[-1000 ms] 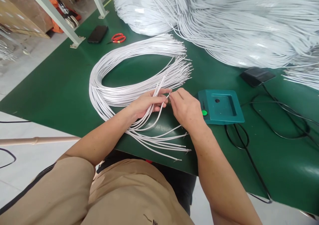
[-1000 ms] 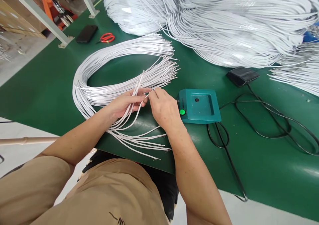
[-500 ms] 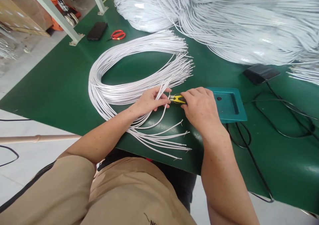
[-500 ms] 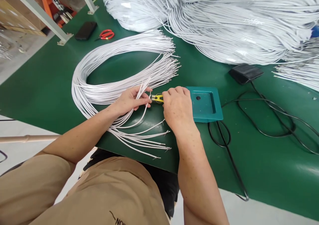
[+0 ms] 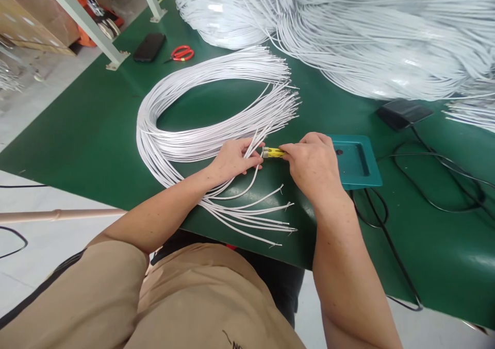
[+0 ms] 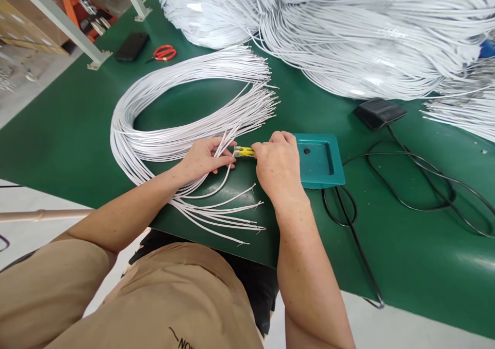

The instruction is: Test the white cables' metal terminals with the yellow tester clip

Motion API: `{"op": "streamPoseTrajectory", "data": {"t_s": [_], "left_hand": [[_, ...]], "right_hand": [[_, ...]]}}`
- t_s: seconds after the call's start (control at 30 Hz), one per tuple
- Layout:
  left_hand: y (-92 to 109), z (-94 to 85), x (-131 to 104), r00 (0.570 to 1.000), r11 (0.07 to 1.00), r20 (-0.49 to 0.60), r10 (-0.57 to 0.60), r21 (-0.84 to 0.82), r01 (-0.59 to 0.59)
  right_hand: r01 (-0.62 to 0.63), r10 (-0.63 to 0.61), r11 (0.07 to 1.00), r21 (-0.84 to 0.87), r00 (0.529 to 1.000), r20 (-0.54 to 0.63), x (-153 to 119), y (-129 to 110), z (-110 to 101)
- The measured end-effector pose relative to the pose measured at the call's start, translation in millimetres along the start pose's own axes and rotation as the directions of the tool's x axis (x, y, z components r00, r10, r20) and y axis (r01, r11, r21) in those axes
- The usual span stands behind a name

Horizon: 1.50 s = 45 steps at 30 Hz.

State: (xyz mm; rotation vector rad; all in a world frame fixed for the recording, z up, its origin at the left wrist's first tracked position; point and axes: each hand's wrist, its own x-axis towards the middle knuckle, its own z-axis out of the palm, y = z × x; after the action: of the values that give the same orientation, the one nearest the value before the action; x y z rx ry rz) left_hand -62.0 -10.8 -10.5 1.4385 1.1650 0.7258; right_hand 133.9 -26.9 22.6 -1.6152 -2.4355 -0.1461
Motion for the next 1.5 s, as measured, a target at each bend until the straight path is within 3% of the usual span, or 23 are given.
{"op": "streamPoseTrajectory", "data": {"t_s": [0.1,0.17,0.27,0.33,0.4,0.57,0.67,0.77,0.83,0.9,1.0,1.1,1.2,1.27,1.33,1.5], "left_hand": [[-2,0.7,1,1.0,0.999,-0.011,-0.002,0.032,0.002],[-2,0.7,1,1.0,0.999,-0.015,-0.008,0.051,0.009],[1,-0.2,0,1.0,0.998,-0.002,-0.025,0.066,0.025],[5,-1.8,-1,0.999,0.997,0.01,-0.052,0.058,0.051],[8,-4.5,-2,0.997,0.996,0.017,-0.076,0.038,0.076],[10,-14.9,0,0.997,0.997,0.027,-0.075,-0.015,0.076],[7,-19.5,3,0.998,0.992,0.035,-0.056,-0.109,0.059],[4,-21.6,5,0.999,0.975,0.048,-0.025,-0.219,0.035],[3,-22.4,5,0.998,0.965,0.063,-0.022,-0.26,0.038],[3,-23.3,5,0.997,0.962,0.068,-0.025,-0.268,0.042],[5,-24.8,5,0.998,0.96,0.067,-0.019,-0.278,0.037],[6,-25.4,4,0.994,0.934,0.102,-0.033,-0.351,0.067],[9,-24.2,3,0.988,0.898,0.15,-0.042,-0.428,0.103],[12,-22.9,2,0.985,0.883,0.165,-0.05,-0.454,0.121],[14,-21.5,1,0.986,0.887,0.156,-0.055,-0.446,0.12],[11,-17.3,-1,0.993,0.937,0.118,0.021,-0.349,0.022]], "right_hand": [[0.005,-0.005,1.0,0.019,1.0,0.001,-2,-1,-4],[-0.039,0.039,0.999,0.005,0.997,-0.071,-5,0,-7],[-0.256,0.242,0.965,-0.05,0.949,-0.201,-10,6,-7],[-0.372,0.351,0.926,-0.068,0.911,-0.216,-12,11,-4],[-0.399,0.38,0.914,-0.073,0.905,-0.194,-13,15,0],[-0.333,0.327,0.942,0.028,0.899,-0.291,-9,10,-4],[-0.056,0.131,0.971,0.231,0.938,-0.322,-5,-9,-11],[0.294,-0.227,0.867,0.403,0.952,-0.205,-3,-37,-10],[0.388,-0.39,0.827,0.408,0.917,-0.08,-3,-54,-6],[0.379,-0.433,0.85,0.365,0.898,0.077,-4,-66,-3],[0.167,-0.329,0.885,0.434,0.885,0.33,-6,-73,-7],[-0.176,-0.254,0.751,0.636,0.812,0.525,-6,-65,-14],[-0.43,-0.016,0.514,0.742,0.86,0.51,-2,-49,-14],[-0.474,0.193,0.36,0.804,0.881,0.433,2,-40,-12],[-0.457,0.296,0.229,0.86,0.874,0.386,4,-34,-9],[-0.418,0.326,0.005,0.908,0.86,0.394,7,-34,-3]]}}
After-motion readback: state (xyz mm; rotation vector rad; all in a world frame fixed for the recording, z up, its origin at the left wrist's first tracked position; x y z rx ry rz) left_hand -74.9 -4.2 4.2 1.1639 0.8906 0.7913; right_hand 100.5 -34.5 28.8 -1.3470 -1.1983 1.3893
